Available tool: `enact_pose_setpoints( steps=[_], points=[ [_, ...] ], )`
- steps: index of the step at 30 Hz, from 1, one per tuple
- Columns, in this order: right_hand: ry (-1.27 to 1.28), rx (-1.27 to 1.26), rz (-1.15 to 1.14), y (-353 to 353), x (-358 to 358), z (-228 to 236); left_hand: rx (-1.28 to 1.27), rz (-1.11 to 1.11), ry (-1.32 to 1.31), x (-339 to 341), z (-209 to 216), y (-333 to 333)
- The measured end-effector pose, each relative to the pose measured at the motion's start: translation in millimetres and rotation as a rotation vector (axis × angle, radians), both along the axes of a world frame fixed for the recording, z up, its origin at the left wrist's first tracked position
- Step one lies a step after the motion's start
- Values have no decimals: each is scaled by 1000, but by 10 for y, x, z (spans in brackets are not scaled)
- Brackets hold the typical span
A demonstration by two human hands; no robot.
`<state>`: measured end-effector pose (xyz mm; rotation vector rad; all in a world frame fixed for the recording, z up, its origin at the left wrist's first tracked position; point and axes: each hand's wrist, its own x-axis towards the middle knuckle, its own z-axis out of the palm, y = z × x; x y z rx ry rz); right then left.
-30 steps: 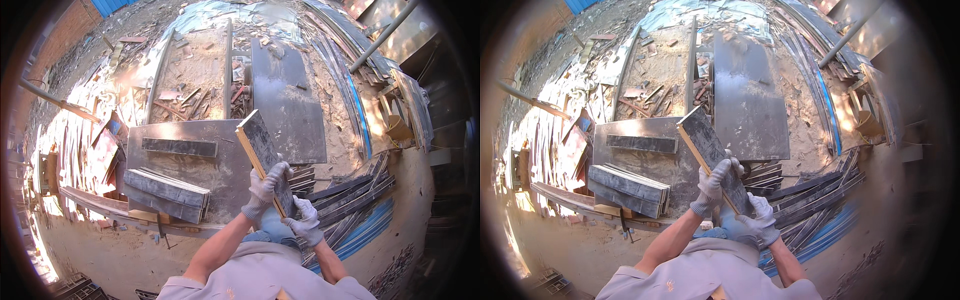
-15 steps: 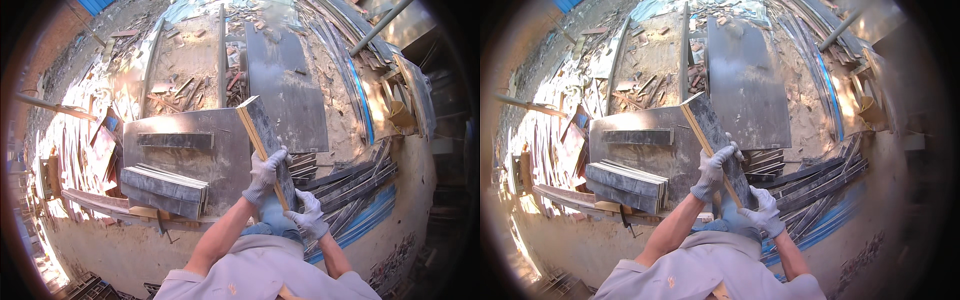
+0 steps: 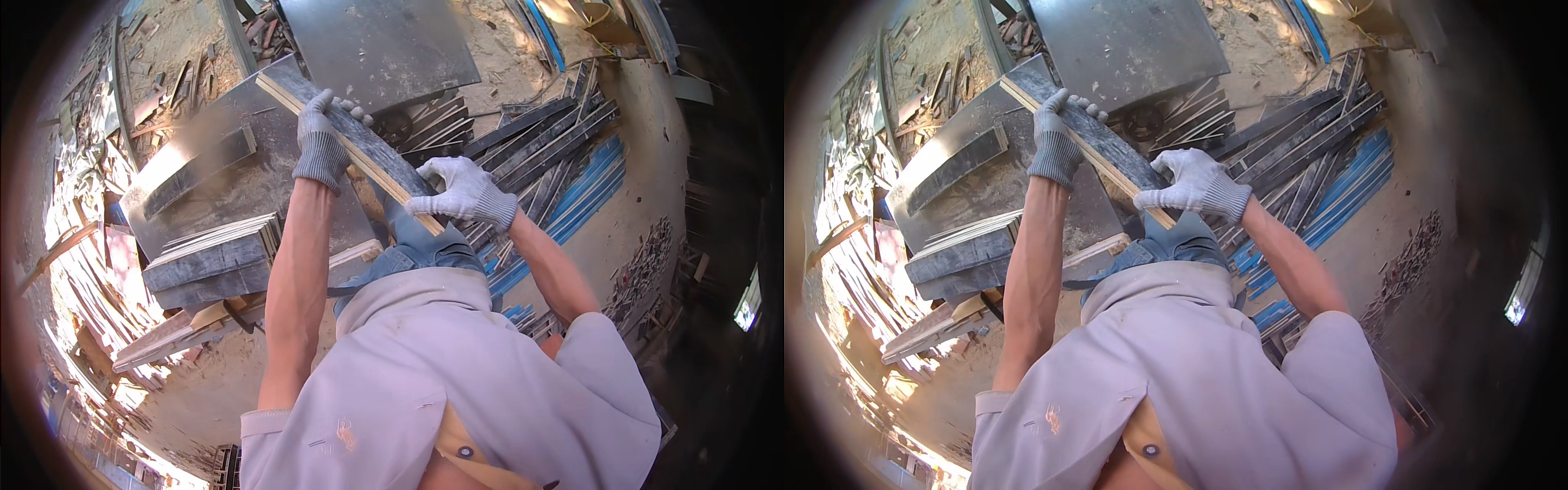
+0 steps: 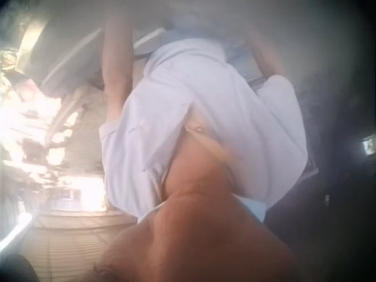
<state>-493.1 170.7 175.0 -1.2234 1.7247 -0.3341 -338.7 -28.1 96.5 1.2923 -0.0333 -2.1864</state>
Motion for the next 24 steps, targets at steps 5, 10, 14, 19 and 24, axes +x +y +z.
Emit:
enact_pose_setpoints(
  steps=[5,10,14,19,24],
  points=[
    [-182,160,-69,-108,45,-238,105,2,-26,0,-211,46],
    [-354,316,-124,-139,52,-327,88,-71,0,-198,-257,89],
    [-507,282,-158,-161,53,-301,112,-62,10,-214,-269,118],
    [-127,162,-109,40,-13,-549,84,-27,-5,-371,-190,199],
    [195,201,-52,-166,-75,-524,-135,-77,-124,-452,-451,113]
  ],
)
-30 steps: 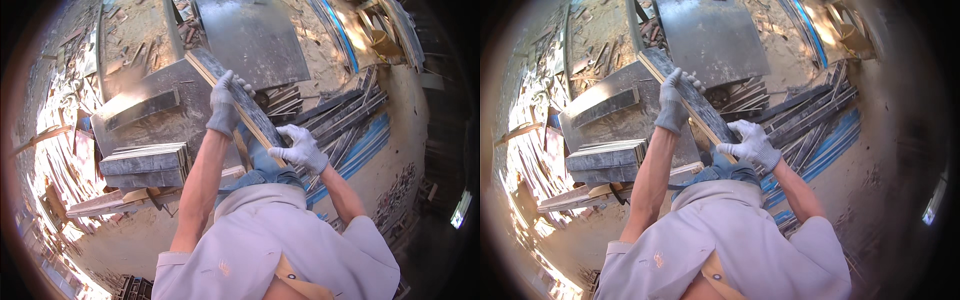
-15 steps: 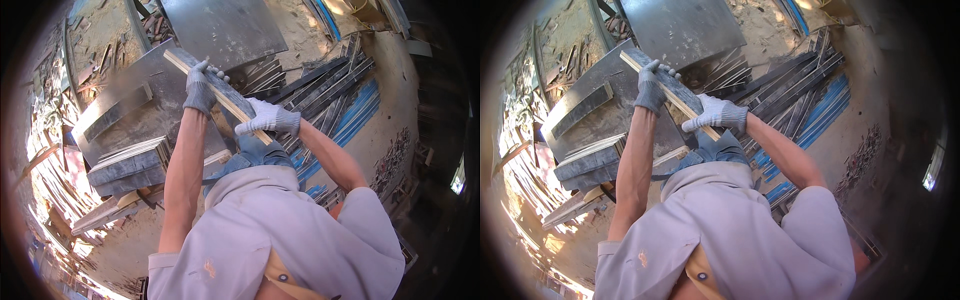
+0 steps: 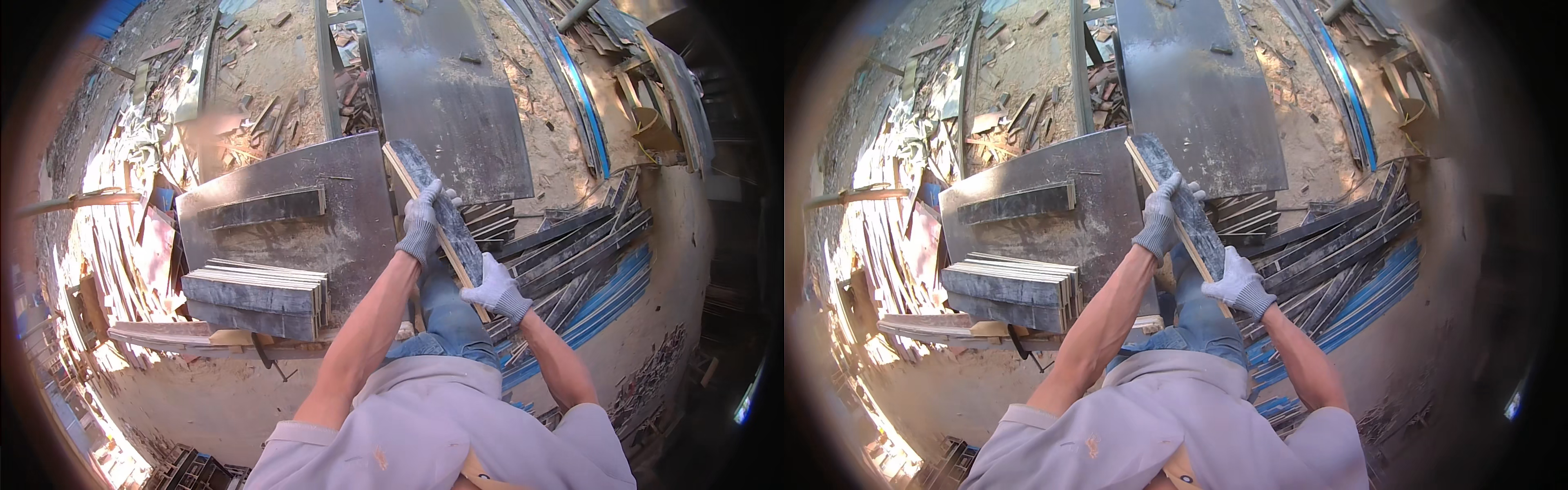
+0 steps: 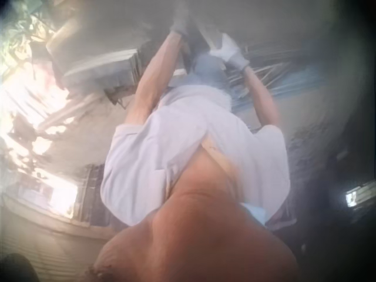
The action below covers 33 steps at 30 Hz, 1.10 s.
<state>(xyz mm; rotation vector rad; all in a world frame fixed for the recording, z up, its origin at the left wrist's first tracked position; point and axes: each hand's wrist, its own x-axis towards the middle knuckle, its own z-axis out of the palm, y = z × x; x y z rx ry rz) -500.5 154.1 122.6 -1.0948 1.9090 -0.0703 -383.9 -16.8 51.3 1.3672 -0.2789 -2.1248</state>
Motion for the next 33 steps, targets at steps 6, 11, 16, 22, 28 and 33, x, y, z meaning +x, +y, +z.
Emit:
enact_pose_setpoints(
  steps=[6,11,16,22,28,33],
  points=[
    [266,94,-2,-550,-103,-46,-154,-336,-550,-139,-318,-495],
    [309,136,37,-970,-119,-201,-102,-439,-644,-227,-757,-954],
    [331,118,76,-1258,-153,-252,-176,-472,-601,-255,-931,-1268],
    [333,94,76,-1393,-237,-339,-352,-563,-718,-313,-796,-1365],
    [332,129,57,-1536,-218,-305,-214,-490,-662,-336,-415,-1469],
    [317,124,52,-1608,-233,-369,-177,-422,-654,-354,-629,-1566]
  ],
)
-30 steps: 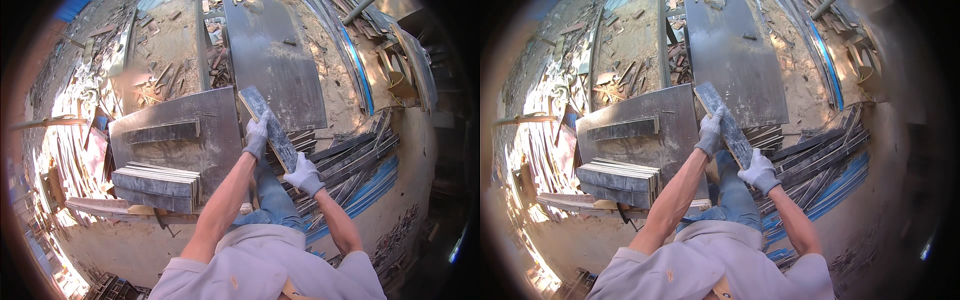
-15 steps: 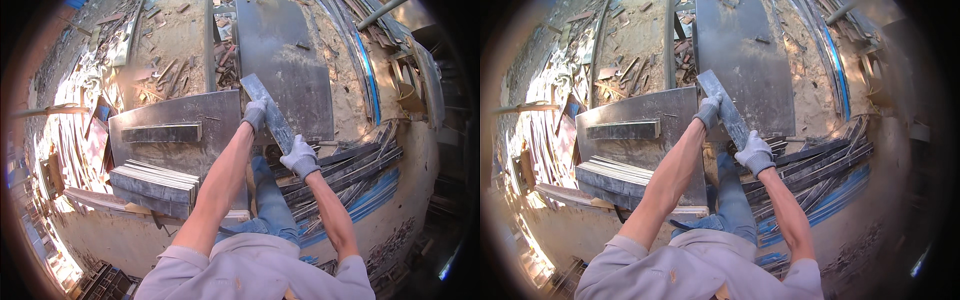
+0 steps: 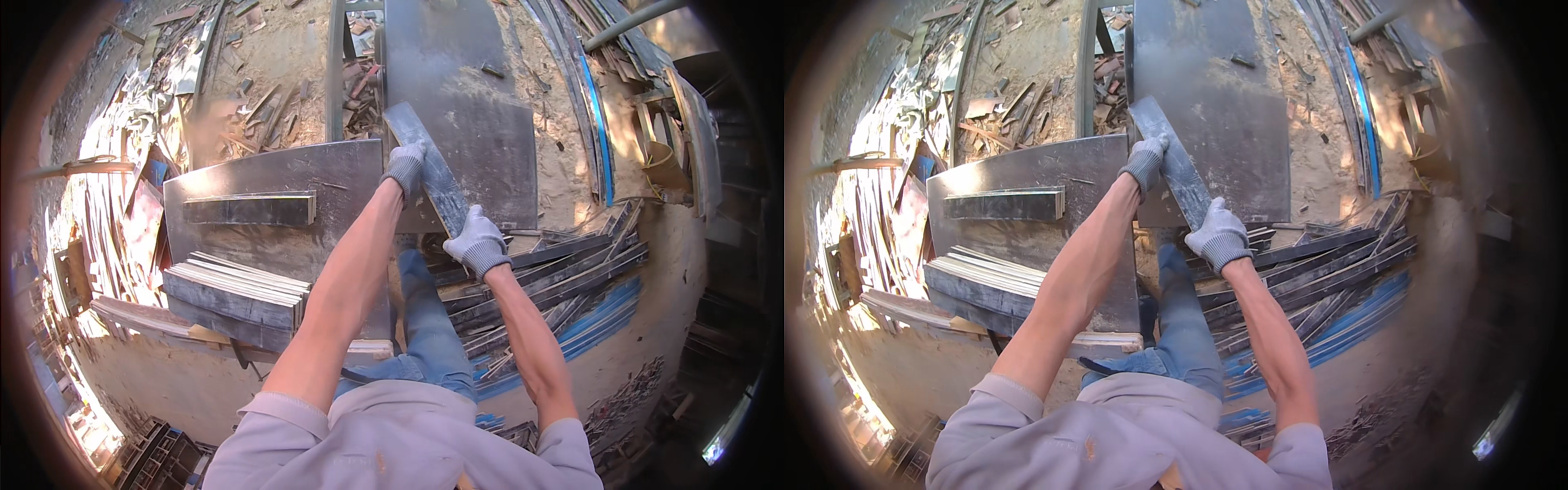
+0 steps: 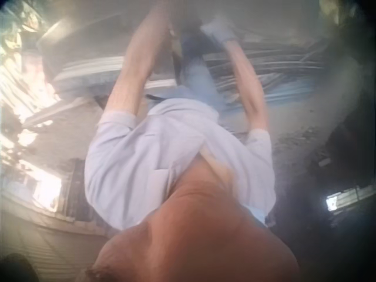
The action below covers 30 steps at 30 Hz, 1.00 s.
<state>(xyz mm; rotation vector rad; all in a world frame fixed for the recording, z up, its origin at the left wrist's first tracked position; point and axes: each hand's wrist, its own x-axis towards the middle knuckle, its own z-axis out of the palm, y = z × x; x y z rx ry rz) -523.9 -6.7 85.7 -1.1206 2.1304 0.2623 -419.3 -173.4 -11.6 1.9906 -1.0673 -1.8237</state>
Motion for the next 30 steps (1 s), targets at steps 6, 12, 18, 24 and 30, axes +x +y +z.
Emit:
enact_pose_setpoints(
  steps=[6,12,18,24,30],
  points=[
    [-230,-157,-47,-13,-137,-81,47,44,345,164,130,-71],
    [-2429,27,-984,711,-71,-7,322,205,1241,393,369,583],
    [-2269,6,-997,869,-122,178,224,363,951,203,605,675],
    [-507,-91,-166,851,-271,618,159,382,484,85,212,684],
    [-9,26,69,703,56,329,140,301,226,-26,-738,668]
  ],
)
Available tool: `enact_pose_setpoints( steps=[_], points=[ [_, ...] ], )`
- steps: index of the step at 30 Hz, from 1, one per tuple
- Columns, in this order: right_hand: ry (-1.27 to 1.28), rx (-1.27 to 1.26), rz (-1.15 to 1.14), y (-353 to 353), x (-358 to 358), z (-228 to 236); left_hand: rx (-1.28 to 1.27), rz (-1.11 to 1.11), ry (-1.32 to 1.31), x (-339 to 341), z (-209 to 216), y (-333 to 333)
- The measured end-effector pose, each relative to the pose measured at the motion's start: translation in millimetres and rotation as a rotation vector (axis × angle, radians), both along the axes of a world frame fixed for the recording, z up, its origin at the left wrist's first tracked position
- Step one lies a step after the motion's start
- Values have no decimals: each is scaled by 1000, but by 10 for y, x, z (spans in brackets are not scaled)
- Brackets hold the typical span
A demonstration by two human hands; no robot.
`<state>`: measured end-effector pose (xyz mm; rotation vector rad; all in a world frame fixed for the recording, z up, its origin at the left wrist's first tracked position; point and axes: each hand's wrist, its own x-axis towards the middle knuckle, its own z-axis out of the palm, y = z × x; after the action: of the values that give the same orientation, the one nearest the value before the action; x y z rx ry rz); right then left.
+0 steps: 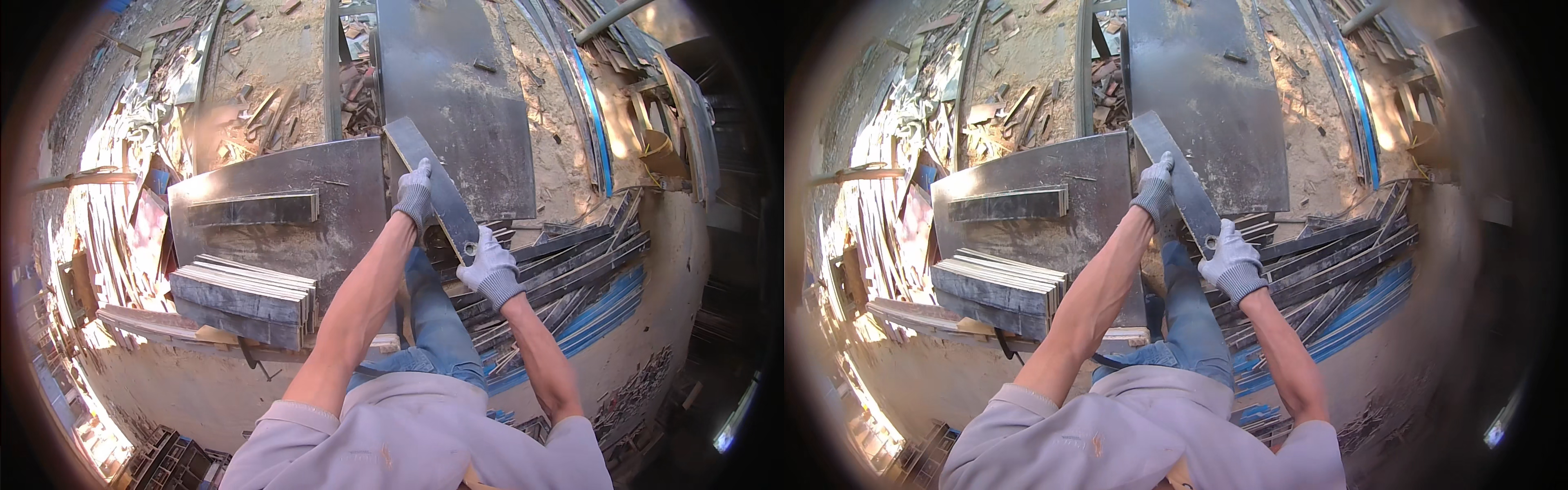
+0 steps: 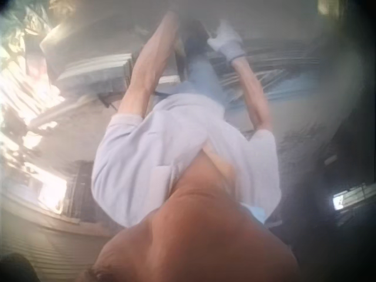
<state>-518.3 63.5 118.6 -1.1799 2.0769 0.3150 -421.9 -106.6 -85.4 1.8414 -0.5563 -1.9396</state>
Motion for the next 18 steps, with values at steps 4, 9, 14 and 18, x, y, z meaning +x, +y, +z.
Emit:
enact_pose_setpoints(
  steps=[4,9,14,18],
  points=[
    [19,-17,-8,-143,-11,-40,-82,-185,-60,22,310,-178],
    [54,-64,19,-282,-31,-30,-214,-283,-196,11,407,-295],
    [62,-25,14,-348,-56,-52,-198,-310,-187,-44,584,-349],
    [47,-3,28,-406,-12,-39,-360,-457,-254,5,349,-393]
  ],
)
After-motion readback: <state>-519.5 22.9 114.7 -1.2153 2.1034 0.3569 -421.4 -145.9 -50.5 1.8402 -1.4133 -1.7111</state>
